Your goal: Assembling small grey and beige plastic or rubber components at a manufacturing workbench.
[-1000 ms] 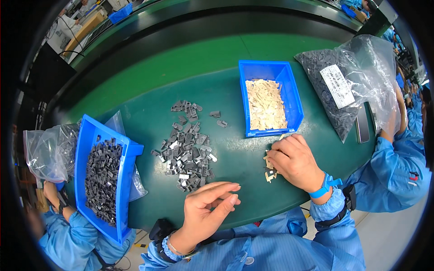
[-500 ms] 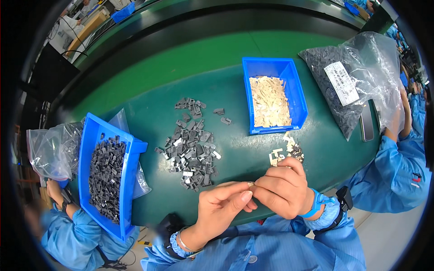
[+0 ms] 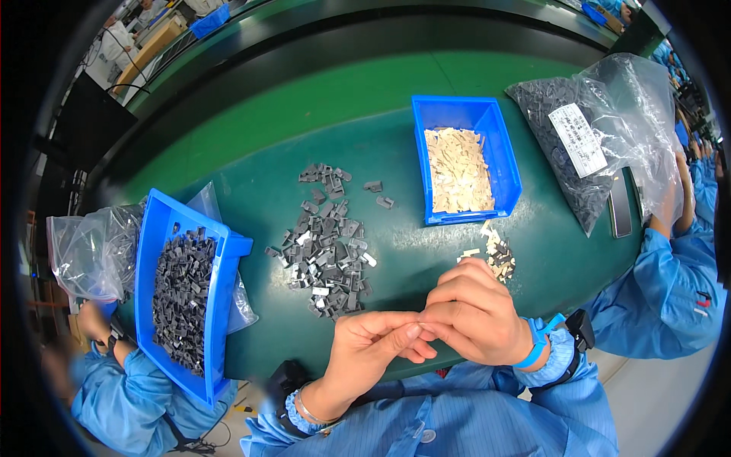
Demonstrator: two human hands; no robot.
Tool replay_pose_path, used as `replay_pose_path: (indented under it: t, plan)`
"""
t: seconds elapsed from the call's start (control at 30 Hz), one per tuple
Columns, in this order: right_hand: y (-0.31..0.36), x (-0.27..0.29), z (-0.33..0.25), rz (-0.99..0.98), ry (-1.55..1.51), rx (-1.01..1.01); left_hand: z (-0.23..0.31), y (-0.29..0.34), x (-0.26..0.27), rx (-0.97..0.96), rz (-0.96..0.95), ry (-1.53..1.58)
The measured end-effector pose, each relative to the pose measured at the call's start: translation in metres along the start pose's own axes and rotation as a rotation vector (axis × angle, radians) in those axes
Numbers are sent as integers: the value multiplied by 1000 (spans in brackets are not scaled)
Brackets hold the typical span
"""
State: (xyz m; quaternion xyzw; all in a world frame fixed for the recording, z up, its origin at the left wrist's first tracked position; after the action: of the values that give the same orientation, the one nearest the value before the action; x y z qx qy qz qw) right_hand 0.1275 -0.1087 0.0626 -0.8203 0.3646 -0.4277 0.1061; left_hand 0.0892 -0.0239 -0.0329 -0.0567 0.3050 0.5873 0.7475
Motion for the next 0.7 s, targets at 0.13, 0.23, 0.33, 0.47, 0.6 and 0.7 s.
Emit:
replay_pose_path:
  t: [0.13, 0.23, 0.33, 0.47, 0.6, 0.7]
  plan:
    - [2, -4, 12, 18, -133, -102, 11, 2, 3, -96, 64, -183]
    - [-1, -1, 9, 19, -76, -84, 12, 3, 5, -119, 71, -170]
    - [-4, 0, 3, -5, 22, -50, 16, 6, 6, -176, 112, -177]
    - [-6, -2, 2, -43, 46, -48, 22, 7, 6, -256, 139, -235]
    - [-8, -3, 1, -66, 56, -32, 33, 7, -1, -323, 107, -536]
    - [-7, -5, 1, -78, 48, -16, 33, 7, -2, -321, 85, -545]
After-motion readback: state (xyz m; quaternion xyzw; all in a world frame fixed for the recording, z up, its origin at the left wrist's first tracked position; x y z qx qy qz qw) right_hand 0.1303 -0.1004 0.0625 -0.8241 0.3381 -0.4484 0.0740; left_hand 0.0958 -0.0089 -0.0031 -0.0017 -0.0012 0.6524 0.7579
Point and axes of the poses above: each hand's wrist, its own y-axis away from the middle knuckle, its own x-axis out of the back of the hand, z = x × y, the point moved 10 cm from there along -y, towards the middle knuckle, and after that the axes turned 8 degrees about -z, right-handed, at the moved point
